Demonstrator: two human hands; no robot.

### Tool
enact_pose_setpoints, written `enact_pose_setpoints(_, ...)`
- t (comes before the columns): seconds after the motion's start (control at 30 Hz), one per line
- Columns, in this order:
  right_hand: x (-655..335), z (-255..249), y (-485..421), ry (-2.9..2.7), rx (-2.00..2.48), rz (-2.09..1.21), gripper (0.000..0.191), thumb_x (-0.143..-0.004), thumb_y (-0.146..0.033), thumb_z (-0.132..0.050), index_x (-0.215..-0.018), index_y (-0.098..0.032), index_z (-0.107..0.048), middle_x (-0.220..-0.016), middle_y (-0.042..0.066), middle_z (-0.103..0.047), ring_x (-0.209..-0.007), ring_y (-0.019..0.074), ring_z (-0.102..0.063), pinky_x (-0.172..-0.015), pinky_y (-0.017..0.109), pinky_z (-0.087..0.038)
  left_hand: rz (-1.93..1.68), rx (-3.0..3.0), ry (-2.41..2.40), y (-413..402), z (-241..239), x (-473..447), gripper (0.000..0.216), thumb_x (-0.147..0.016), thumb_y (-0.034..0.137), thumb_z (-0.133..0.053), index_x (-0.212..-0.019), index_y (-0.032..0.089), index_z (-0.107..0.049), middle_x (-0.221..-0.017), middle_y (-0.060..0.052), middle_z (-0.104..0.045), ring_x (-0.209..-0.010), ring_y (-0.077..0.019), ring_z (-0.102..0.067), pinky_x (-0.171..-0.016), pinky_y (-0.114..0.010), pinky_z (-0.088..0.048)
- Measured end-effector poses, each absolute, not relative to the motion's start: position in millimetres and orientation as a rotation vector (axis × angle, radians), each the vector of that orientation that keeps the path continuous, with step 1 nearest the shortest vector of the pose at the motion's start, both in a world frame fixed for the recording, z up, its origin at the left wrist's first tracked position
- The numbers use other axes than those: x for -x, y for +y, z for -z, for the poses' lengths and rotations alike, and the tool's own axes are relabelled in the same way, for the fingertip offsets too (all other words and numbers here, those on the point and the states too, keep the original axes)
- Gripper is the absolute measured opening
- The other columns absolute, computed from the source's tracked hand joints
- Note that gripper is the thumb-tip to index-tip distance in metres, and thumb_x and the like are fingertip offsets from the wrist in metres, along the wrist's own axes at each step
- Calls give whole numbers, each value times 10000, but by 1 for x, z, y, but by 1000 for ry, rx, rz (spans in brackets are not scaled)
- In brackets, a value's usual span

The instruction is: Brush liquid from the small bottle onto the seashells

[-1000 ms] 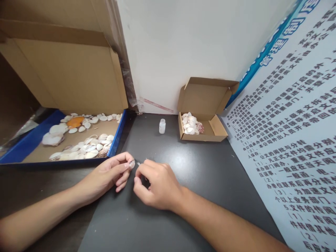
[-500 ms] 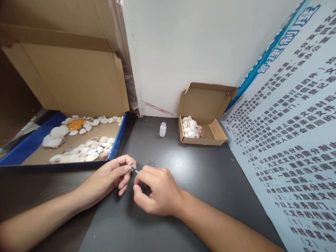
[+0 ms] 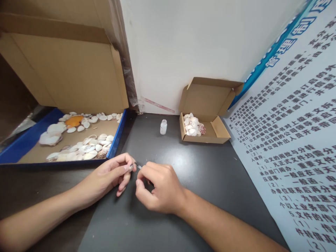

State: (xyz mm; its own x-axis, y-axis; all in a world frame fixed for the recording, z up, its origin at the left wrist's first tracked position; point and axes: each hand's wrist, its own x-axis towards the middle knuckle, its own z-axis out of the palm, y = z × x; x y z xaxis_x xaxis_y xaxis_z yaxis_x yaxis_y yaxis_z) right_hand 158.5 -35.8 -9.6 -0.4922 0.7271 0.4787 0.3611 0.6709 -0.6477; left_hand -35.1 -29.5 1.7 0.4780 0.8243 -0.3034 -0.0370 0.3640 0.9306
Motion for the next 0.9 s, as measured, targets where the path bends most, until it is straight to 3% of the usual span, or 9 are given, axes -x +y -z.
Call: enact_pose_setpoints(0.9,-158,11,-38,-2131,894,-655,101,-809,-164,-524,-711,-190,-520,-621,-35,-492,-535,90,-425,-545,222,-323,-658,-1116,911,-30,-1,36,286,-938,455,-537,-869,195,-439,-519,84,-520,-459,-66,-478,-492,-179,-394)
